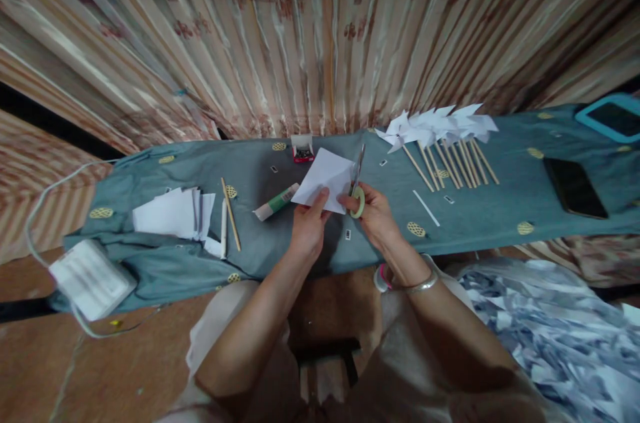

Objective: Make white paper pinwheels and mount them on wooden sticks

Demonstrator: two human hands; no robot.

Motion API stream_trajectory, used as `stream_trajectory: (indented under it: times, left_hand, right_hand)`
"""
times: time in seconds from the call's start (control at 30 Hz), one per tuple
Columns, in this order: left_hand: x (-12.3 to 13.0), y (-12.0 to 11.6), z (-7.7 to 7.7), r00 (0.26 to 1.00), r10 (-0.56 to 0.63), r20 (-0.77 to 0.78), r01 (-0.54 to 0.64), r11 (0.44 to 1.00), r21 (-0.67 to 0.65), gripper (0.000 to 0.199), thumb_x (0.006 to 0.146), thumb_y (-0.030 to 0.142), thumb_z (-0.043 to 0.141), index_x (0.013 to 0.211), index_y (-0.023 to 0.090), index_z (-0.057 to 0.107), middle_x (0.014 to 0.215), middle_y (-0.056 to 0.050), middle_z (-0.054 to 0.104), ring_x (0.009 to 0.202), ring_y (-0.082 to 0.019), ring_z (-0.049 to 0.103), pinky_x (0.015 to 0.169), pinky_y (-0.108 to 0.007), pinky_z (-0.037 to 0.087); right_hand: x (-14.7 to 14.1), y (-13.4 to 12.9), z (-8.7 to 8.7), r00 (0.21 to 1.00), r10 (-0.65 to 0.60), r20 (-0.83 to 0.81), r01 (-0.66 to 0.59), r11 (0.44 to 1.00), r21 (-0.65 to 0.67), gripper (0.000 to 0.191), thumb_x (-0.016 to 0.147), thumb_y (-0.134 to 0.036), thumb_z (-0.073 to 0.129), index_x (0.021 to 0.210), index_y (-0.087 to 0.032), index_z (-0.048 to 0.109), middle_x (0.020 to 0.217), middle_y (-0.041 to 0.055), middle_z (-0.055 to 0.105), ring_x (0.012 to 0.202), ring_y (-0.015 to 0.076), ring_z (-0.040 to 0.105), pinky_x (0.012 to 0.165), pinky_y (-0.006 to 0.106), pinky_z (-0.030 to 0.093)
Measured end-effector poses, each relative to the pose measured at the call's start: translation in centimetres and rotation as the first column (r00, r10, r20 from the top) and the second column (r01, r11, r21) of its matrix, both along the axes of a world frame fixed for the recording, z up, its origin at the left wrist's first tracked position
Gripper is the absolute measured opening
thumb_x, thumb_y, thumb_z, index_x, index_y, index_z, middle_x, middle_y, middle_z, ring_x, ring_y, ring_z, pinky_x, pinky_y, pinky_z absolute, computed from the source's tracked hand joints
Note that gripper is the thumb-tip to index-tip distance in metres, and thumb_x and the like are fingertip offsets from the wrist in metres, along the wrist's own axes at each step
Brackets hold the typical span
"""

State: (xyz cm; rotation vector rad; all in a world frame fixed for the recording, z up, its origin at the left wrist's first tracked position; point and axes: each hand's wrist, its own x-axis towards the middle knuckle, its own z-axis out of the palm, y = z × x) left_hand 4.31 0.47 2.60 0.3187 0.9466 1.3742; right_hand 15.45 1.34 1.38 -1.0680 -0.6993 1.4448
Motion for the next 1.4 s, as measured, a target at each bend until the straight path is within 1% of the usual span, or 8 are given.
stream_trajectory:
  times: [0.17,0.37,0.47,0.63,0.8,1.13,1.23,1.4]
  left_hand:
    - [-1.1,0.6,0.6,1.000,0.030,0.005,-0.030,1.000,-0.004,0.021,0.071,0.019,0.079,0.089,0.013,0.069,0.090,-0.007,0.077,0.096,-0.022,0.072,0.092,-0.035,0.055]
    - [-2.1,1.6,1.5,0.998,0.061,-0.035,-0.060,0.998,0.036,0.012,0.075,0.017,0.075,0.086,0.015,0.069,0.085,-0.004,0.076,0.090,-0.018,0.072,0.090,-0.030,0.056]
    - [-2.3,1.7,1.6,0.997,0.050,-0.064,-0.046,0.998,0.049,0.013,0.073,0.018,0.076,0.084,0.017,0.069,0.088,-0.004,0.077,0.093,-0.018,0.072,0.090,-0.030,0.057]
    - [-1.9,0.8,1.0,0.996,-0.042,-0.084,0.047,0.997,0.067,0.026,0.065,0.024,0.084,0.085,0.014,0.070,0.084,-0.006,0.077,0.095,-0.023,0.073,0.090,-0.034,0.057]
    - [-1.5,0.2,1.0,0.993,-0.073,-0.096,0.078,0.996,0.053,0.032,0.060,0.024,0.086,0.085,0.015,0.070,0.088,-0.008,0.077,0.103,-0.026,0.071,0.093,-0.036,0.056]
    - [-1.8,-0.1,1.4,0.994,-0.042,-0.105,0.050,0.996,0.070,0.031,0.061,0.027,0.087,0.082,0.013,0.070,0.084,-0.008,0.077,0.096,-0.024,0.072,0.090,-0.034,0.056]
    - [-2.7,0.3,1.8,0.996,0.008,-0.092,-0.002,0.998,0.063,0.028,0.064,0.026,0.085,0.084,0.014,0.070,0.085,-0.006,0.077,0.093,-0.021,0.073,0.090,-0.035,0.057]
    - [-4.7,1.1,2.4,0.996,0.067,-0.060,-0.061,0.993,0.102,0.027,0.068,0.029,0.084,0.086,0.014,0.069,0.088,-0.007,0.078,0.092,-0.021,0.074,0.092,-0.035,0.056]
  right_hand:
    - [-0.3,-0.1,-0.1,0.998,0.033,0.050,-0.034,0.999,0.025,0.036,0.043,-0.030,0.091,0.067,-0.020,0.065,0.059,-0.0067,0.062,0.056,0.0088,0.050,0.056,0.023,0.043]
    - [-0.9,-0.5,0.0,0.986,0.083,0.146,-0.093,0.994,0.065,0.040,0.052,-0.044,0.088,0.071,-0.021,0.063,0.057,-0.0056,0.059,0.055,0.0099,0.050,0.054,0.024,0.042]
    - [-0.7,-0.2,0.1,0.992,0.037,0.117,-0.045,0.997,0.065,0.044,0.050,-0.047,0.089,0.074,-0.020,0.064,0.058,-0.0052,0.060,0.054,0.0096,0.050,0.052,0.024,0.041]
    - [0.8,0.9,0.4,0.994,-0.104,0.030,0.102,0.992,0.070,0.044,0.048,-0.044,0.090,0.077,-0.021,0.067,0.062,-0.0062,0.061,0.055,0.0084,0.050,0.057,0.024,0.043]
    - [1.5,1.5,0.9,0.992,-0.127,-0.001,0.127,0.992,0.018,0.043,0.043,-0.033,0.090,0.079,-0.022,0.070,0.064,-0.0073,0.063,0.059,0.0093,0.053,0.061,0.024,0.043]
    - [1.6,1.7,1.0,0.986,-0.167,-0.022,0.168,0.984,0.058,0.040,0.042,-0.029,0.090,0.077,-0.021,0.071,0.057,-0.0090,0.059,0.054,0.0072,0.050,0.057,0.022,0.040]
    - [1.2,0.9,1.0,0.995,-0.104,-0.007,0.104,0.990,0.096,0.042,0.048,-0.040,0.090,0.080,-0.021,0.071,0.060,-0.0063,0.063,0.054,0.0082,0.053,0.059,0.024,0.043]
    - [-0.2,-1.6,0.8,0.972,0.196,0.125,-0.209,0.973,0.094,0.048,0.061,-0.058,0.082,0.087,-0.019,0.072,0.064,-0.0005,0.069,0.056,0.0098,0.055,0.057,0.024,0.042]
